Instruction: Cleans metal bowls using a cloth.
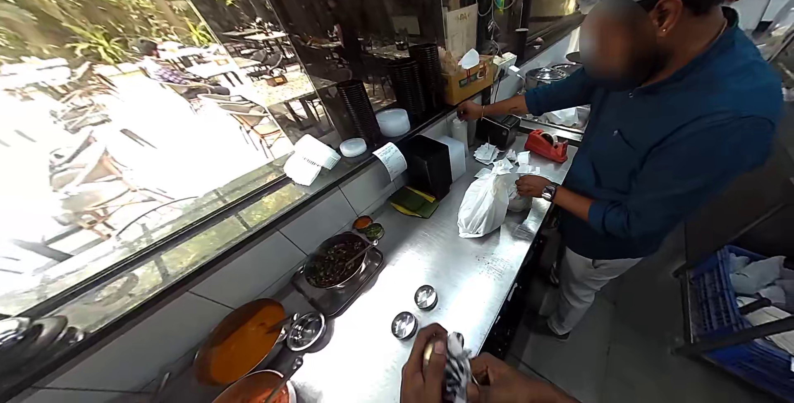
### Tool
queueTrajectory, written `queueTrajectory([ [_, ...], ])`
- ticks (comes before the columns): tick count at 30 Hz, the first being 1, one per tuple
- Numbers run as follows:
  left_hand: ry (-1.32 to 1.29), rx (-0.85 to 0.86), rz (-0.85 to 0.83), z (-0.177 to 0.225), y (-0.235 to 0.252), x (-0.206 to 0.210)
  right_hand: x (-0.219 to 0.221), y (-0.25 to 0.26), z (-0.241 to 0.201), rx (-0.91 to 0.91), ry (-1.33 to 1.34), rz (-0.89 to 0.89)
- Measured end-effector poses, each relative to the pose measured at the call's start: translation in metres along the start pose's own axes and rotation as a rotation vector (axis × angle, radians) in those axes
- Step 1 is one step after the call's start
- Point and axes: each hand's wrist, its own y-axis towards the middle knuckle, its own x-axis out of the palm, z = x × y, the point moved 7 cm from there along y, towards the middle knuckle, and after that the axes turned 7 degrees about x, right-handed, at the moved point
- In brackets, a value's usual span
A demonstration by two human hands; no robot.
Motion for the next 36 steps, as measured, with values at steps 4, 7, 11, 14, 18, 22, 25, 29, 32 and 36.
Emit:
queueTrajectory([
  [4, 0.023, 0.024, 0.012, 0.001, 0.004, -0.006, -0.008, 0.008, -0.014, -0.039, -0.826, 0.171],
  [7, 0.184, -0.01, -0.007, 0.007, -0.002, -0.011, -0.002, 0.006, 0.006, 0.021, -1.242, 0.298],
  [11, 0.145, 0.006, -0.026, 0.002, 0.003, -0.013, 0.024, -0.005, 0.005, 0.114, -0.807, 0.136],
  [14, -0.176, 0.009, -0.015, -0.014, 0.004, -0.007, 0.024, -0.004, -0.014, 0.127, -0.356, -0.084],
  [18, -0.041, -0.009, 0.032, -0.012, 0.0, -0.004, 0.005, 0.003, -0.009, 0.211, -0.779, 0.158],
  [22, 0.284, -0.008, -0.065, 0.003, -0.013, -0.01, 0.005, -0.002, 0.01, 0.253, -1.074, 0.359],
  [25, 0.227, -0.014, -0.093, 0.003, -0.016, -0.012, 0.021, -0.007, 0.01, 0.163, -0.735, 0.231],
  [29, -0.098, 0.012, -0.028, 0.004, -0.005, -0.011, 0.029, -0.007, -0.018, 0.128, -0.062, -0.121],
  [32, -0.159, 0.039, 0.038, 0.012, 0.001, -0.007, 0.024, -0.001, -0.028, 0.121, -0.253, -0.082],
  [36, 0.092, -0.001, 0.023, 0.016, -0.007, -0.018, 0.012, 0.006, -0.008, 0.209, -1.061, 0.165],
])
